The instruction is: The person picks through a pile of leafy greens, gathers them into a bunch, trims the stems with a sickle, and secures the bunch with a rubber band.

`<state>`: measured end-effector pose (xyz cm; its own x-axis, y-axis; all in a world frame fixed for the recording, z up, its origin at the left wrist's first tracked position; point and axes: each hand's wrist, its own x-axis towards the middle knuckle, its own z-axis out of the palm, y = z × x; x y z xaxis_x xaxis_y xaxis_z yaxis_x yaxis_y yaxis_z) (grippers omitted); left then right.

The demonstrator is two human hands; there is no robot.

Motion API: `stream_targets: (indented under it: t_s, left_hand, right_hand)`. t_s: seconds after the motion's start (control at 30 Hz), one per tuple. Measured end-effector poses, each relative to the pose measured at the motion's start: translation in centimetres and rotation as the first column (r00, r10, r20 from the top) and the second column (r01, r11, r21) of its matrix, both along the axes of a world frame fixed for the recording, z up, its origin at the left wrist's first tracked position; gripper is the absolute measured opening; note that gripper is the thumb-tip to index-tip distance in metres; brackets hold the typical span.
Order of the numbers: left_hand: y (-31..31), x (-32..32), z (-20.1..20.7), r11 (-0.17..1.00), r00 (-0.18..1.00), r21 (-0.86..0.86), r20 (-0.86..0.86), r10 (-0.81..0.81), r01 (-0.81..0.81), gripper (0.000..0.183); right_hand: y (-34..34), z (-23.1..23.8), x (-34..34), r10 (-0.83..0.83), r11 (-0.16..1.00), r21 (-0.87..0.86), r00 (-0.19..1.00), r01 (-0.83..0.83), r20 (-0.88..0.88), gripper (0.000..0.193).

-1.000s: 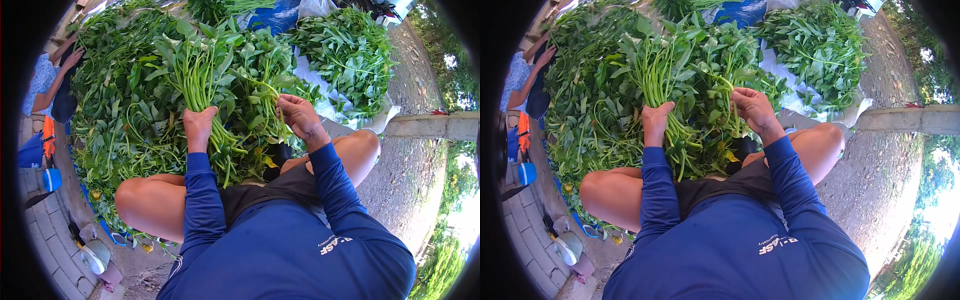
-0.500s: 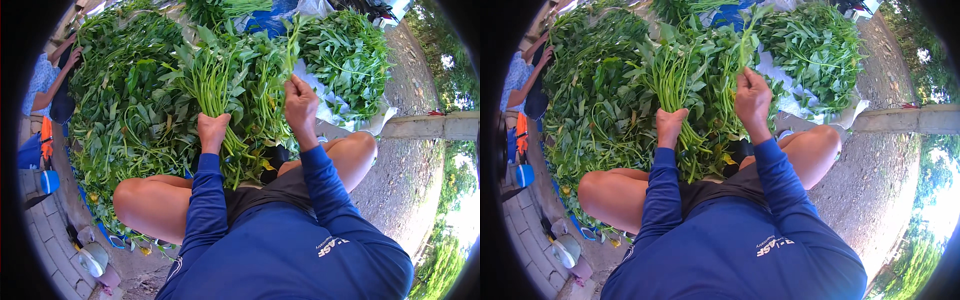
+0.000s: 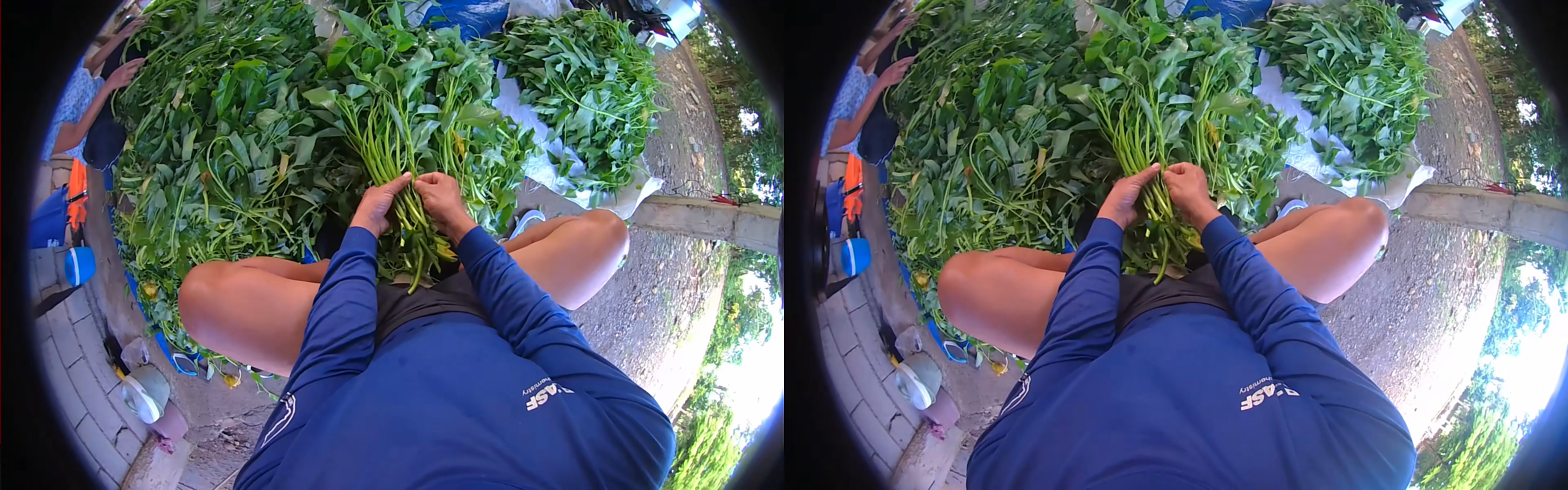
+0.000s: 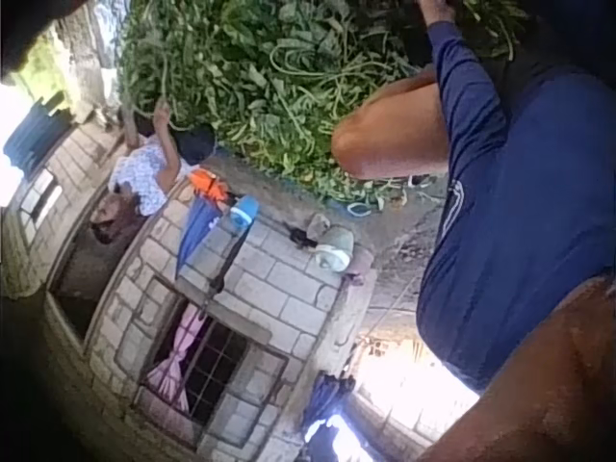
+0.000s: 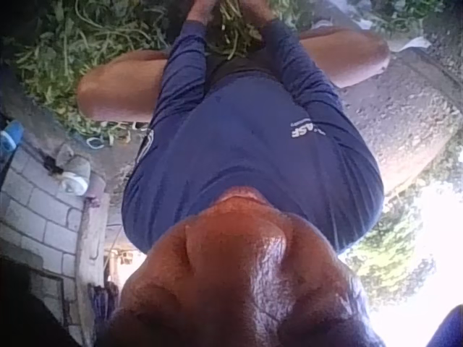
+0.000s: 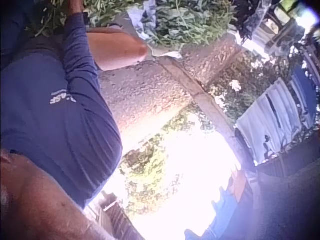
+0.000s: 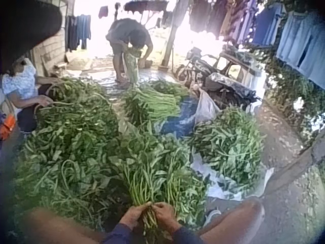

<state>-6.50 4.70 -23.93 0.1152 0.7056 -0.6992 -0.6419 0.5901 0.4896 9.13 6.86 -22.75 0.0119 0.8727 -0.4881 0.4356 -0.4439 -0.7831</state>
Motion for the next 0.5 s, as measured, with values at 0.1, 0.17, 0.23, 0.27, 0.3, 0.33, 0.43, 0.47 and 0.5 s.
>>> stream_targets:
  t_s: [0.1,0.17,0.23,0.27,0.3,0.33,0.43,0.47,0.5]
  left_hand:
    - [-0.3,2.2,-0.5,0.973,0.941,0.173,-0.276,0.197,-0.153,0.034]
    - [-0.2,2.4,-0.3,0.987,0.947,0.136,-0.296,0.123,-0.086,0.031]
    - [-0.1,1.8,-0.6,0.997,0.954,0.058,-0.292,0.067,-0.052,0.021]
    - [-0.9,0.6,-1.1,0.997,0.949,0.045,-0.306,0.077,-0.066,0.021]
    - [-0.8,0.4,-0.7,0.997,0.921,0.076,-0.384,0.058,-0.031,0.019]
    - [-0.7,0.1,-0.3,0.995,0.886,0.104,-0.461,0.043,0.005,0.016]
    - [0.0,0.3,3.2,0.989,0.894,0.118,-0.448,-0.022,0.084,0.019]
    - [0.2,0.6,4.1,0.982,0.913,0.152,-0.406,-0.037,0.108,0.023]
    - [0.2,0.3,4.7,0.980,0.924,0.165,-0.381,-0.043,0.113,0.031]
  right_hand:
    - [-1.1,-1.1,-0.3,-0.031,0.998,0.060,0.998,0.034,-0.045,0.019]
    - [-1.2,-1.3,0.1,0.056,0.996,0.074,0.995,-0.050,-0.082,0.020]
    - [-0.2,-0.8,0.8,0.202,0.968,-0.140,0.979,-0.206,-0.039,0.022]
    - [-0.1,1.6,-0.2,0.202,0.961,-0.180,0.977,-0.210,-0.066,0.022]
    - [0.7,2.1,-0.5,0.075,0.996,0.055,0.997,-0.074,-0.019,0.025]
    - [1.8,2.6,-1.0,-0.061,0.956,0.289,0.998,0.059,-0.004,0.028]
    - [8.0,3.6,-1.3,-0.086,0.904,0.412,0.993,0.113,-0.085,0.032]
    - [10.1,3.5,-1.0,-0.089,0.923,0.361,0.986,0.134,-0.139,0.029]
    - [11.0,3.7,-1.5,-0.080,0.943,0.303,0.976,0.139,-0.201,0.027]
